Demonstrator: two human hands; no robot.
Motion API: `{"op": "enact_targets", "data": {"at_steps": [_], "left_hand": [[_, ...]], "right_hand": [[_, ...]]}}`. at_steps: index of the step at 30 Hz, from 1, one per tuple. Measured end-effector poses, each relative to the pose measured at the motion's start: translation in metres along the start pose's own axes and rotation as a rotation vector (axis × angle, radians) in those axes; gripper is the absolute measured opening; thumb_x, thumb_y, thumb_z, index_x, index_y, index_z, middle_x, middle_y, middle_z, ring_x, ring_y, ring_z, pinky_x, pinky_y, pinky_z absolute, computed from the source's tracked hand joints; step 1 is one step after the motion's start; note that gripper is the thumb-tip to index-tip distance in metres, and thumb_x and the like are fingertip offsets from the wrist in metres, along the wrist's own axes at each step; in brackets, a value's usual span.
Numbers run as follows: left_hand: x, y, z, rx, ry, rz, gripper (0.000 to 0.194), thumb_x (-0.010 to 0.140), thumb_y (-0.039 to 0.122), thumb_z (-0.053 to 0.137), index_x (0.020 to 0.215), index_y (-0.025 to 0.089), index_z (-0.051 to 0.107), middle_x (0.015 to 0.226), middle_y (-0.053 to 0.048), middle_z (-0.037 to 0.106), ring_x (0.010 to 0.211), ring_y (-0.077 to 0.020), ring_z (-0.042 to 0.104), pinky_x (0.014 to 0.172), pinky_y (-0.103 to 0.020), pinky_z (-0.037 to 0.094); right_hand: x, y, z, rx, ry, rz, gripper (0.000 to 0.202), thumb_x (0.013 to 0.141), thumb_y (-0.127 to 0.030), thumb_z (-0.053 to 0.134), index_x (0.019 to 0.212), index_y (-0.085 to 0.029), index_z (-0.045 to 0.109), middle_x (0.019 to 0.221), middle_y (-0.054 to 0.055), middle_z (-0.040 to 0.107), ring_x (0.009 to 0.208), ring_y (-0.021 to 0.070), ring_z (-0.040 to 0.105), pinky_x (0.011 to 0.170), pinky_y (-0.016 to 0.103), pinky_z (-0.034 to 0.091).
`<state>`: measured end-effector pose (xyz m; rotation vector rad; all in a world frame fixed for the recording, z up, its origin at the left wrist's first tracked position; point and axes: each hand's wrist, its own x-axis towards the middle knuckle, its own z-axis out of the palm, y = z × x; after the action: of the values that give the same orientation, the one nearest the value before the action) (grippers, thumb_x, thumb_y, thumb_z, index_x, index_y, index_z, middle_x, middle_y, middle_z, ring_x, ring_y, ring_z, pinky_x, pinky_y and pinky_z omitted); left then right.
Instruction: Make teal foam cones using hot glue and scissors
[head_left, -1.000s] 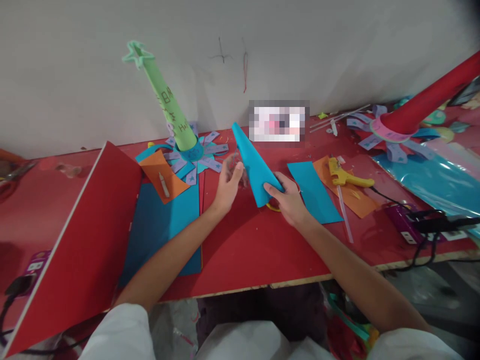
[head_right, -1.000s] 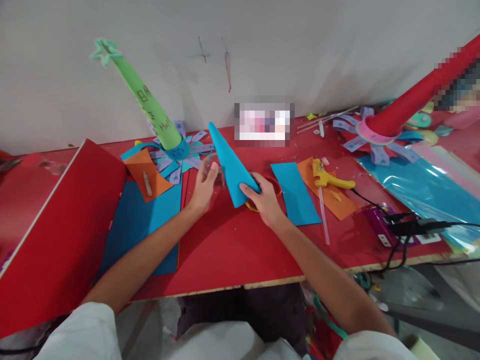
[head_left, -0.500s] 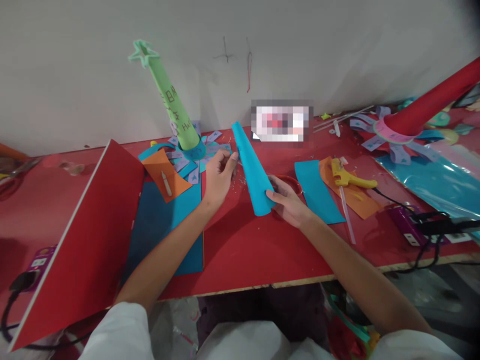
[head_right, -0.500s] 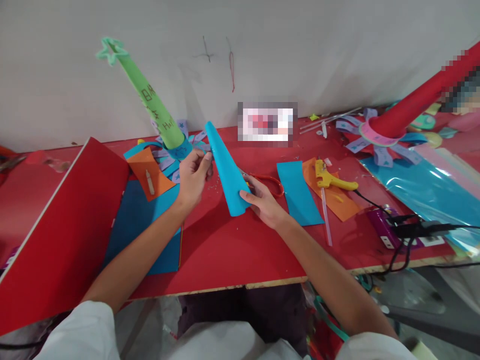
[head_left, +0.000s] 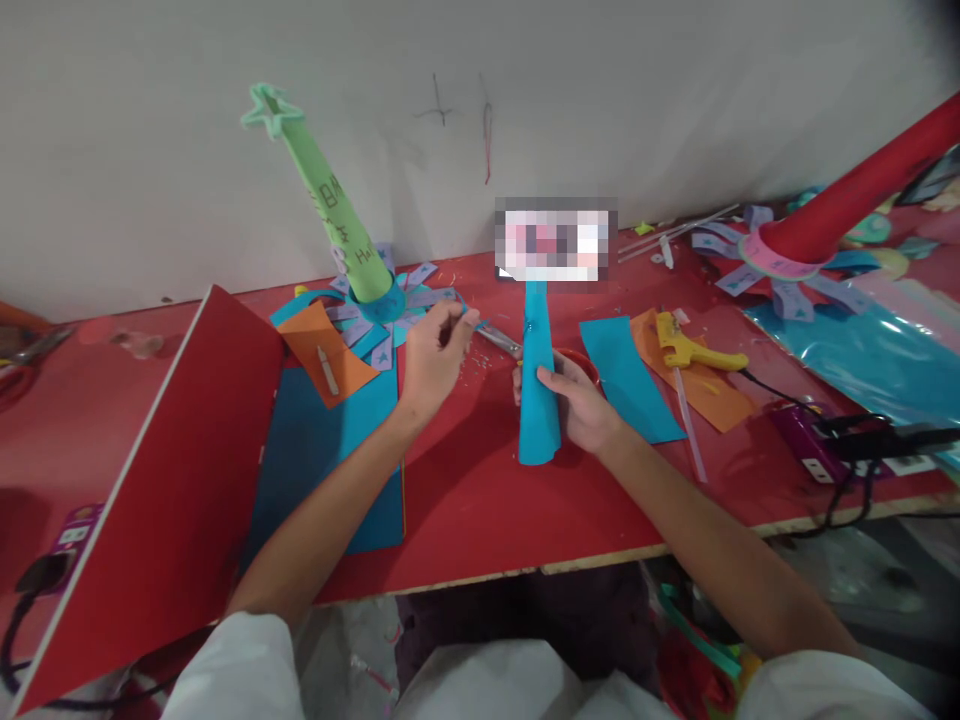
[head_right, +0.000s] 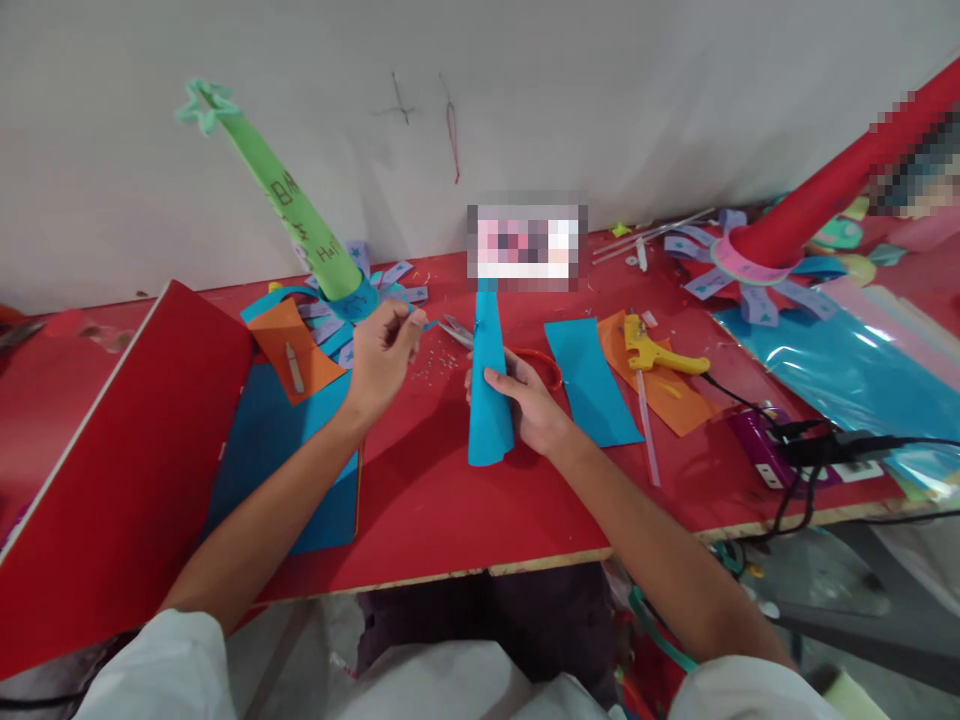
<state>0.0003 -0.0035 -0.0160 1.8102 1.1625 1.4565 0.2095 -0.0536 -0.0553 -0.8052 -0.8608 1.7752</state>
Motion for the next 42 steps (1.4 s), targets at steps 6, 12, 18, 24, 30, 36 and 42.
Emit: {"op": "enact_targets", "data": {"at_steps": [6, 12, 18, 24, 30, 36, 42], "left_hand": [[0.028, -0.024, -0.033, 0.142, 0.131, 0.062, 0.040, 0.105, 0.048, 0.062, 0.076, 0.022, 0.051, 0.060, 0.004, 0.045, 0.055, -0.0117, 0.040, 0.055, -0.028, 0.032], [0.041, -0.075, -0.069, 0.378, 0.139, 0.028, 0.028, 0.099, 0.035, 0.067, 0.075, 0.022, 0.058, 0.062, 0.002, 0.050, 0.059, -0.0148, 0.046, 0.060, -0.027, 0.036], [0.036, -0.077, -0.066, 0.564, 0.042, 0.079, 0.034, 0.092, 0.028, 0.071, 0.125, 0.023, 0.069, 0.133, -0.017, 0.069, 0.128, -0.0363, 0.061, 0.115, -0.052, 0.044], [0.021, -0.015, -0.023, 0.169, -0.302, 0.005, 0.031, 0.107, 0.043, 0.053, 0.111, 0.021, 0.073, 0.118, -0.010, 0.078, 0.108, -0.0229, 0.072, 0.098, -0.036, 0.053], [0.003, 0.027, -0.003, -0.078, -0.458, -0.091, 0.028, 0.103, 0.043, 0.061, 0.104, 0.021, 0.077, 0.111, -0.010, 0.080, 0.105, -0.0238, 0.075, 0.094, -0.035, 0.056], [0.001, 0.028, -0.001, -0.092, -0.447, -0.083, 0.021, 0.100, 0.036, 0.063, 0.099, 0.021, 0.077, 0.106, -0.009, 0.080, 0.102, -0.0241, 0.075, 0.094, -0.039, 0.059], [0.000, 0.029, -0.001, -0.079, -0.438, -0.103, 0.023, 0.099, 0.039, 0.064, 0.100, 0.020, 0.078, 0.110, -0.010, 0.081, 0.106, -0.0259, 0.076, 0.095, -0.040, 0.060]], "right_hand": [[-0.002, -0.004, 0.003, 0.002, -0.022, -0.014, 0.045, 0.084, -0.053, 0.084, 0.115, -0.023, 0.068, 0.103, 0.008, 0.077, 0.092, 0.0247, 0.073, 0.078, 0.039, 0.062], [-0.002, -0.004, 0.001, -0.037, -0.036, -0.017, 0.044, 0.091, -0.059, 0.074, 0.118, -0.024, 0.067, 0.102, 0.008, 0.076, 0.094, 0.0252, 0.072, 0.079, 0.039, 0.061], [-0.004, -0.005, -0.001, 0.029, -0.112, 0.002, 0.043, 0.096, -0.061, 0.065, 0.118, -0.024, 0.067, 0.089, 0.004, 0.070, 0.081, 0.0217, 0.067, 0.078, 0.037, 0.059], [-0.007, -0.006, 0.001, 0.030, -0.200, -0.001, 0.045, 0.097, -0.061, 0.063, 0.120, -0.022, 0.066, 0.081, 0.002, 0.065, 0.073, 0.0194, 0.063, 0.076, 0.036, 0.057], [-0.007, -0.001, 0.004, -0.070, -0.134, 0.006, 0.050, 0.088, -0.065, 0.075, 0.110, -0.022, 0.064, 0.082, 0.006, 0.072, 0.076, 0.0238, 0.069, 0.071, 0.038, 0.059], [-0.007, 0.002, 0.004, -0.097, -0.120, -0.013, 0.043, 0.089, -0.059, 0.078, 0.106, -0.022, 0.064, 0.084, 0.005, 0.074, 0.072, 0.0210, 0.070, 0.070, 0.036, 0.061], [-0.007, 0.001, 0.005, -0.136, -0.112, -0.030, 0.045, 0.088, -0.059, 0.080, 0.110, -0.023, 0.064, 0.086, 0.005, 0.075, 0.073, 0.0205, 0.070, 0.067, 0.033, 0.059]]}}
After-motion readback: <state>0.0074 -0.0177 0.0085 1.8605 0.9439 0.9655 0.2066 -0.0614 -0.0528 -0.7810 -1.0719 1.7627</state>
